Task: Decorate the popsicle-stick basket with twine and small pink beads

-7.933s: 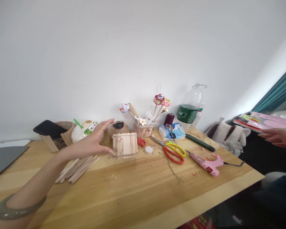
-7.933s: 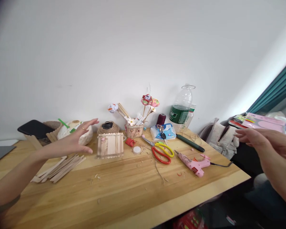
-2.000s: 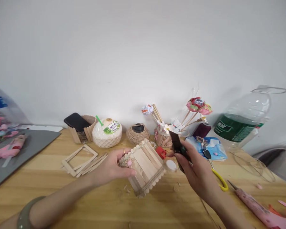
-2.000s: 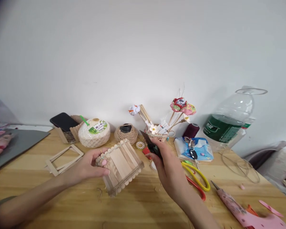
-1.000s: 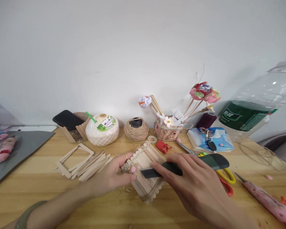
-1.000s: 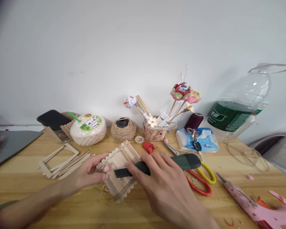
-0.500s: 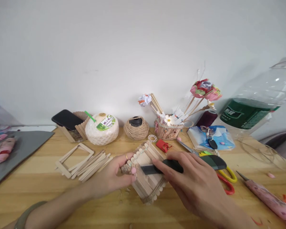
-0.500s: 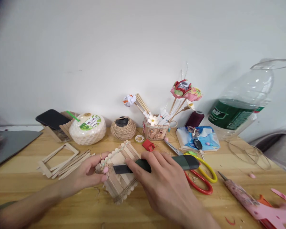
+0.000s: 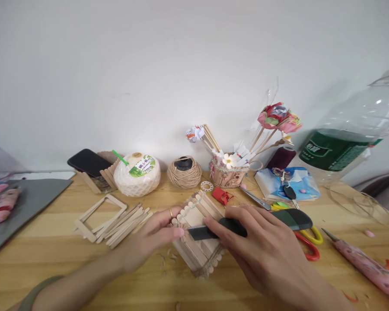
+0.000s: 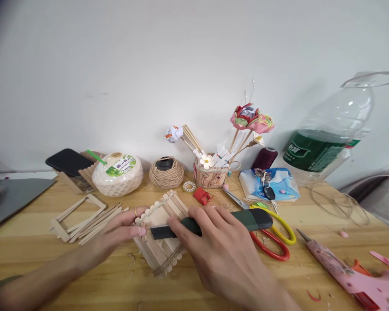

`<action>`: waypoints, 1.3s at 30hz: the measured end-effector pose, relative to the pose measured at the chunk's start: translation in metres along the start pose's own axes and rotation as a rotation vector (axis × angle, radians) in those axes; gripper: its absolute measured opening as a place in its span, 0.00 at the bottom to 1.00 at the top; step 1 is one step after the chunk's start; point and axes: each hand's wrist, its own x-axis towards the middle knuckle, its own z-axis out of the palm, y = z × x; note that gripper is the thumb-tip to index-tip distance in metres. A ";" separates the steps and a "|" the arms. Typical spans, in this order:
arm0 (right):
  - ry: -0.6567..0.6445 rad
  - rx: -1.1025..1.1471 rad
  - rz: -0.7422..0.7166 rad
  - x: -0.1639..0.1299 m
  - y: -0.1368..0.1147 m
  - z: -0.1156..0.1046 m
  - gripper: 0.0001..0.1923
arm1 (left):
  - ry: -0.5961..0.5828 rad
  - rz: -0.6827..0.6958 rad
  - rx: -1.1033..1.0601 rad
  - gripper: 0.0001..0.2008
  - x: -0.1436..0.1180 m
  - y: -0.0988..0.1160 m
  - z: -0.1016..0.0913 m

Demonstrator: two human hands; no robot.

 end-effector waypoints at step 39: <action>0.013 0.037 0.008 0.003 -0.008 -0.003 0.21 | 0.084 -0.152 0.133 0.01 0.001 0.008 0.007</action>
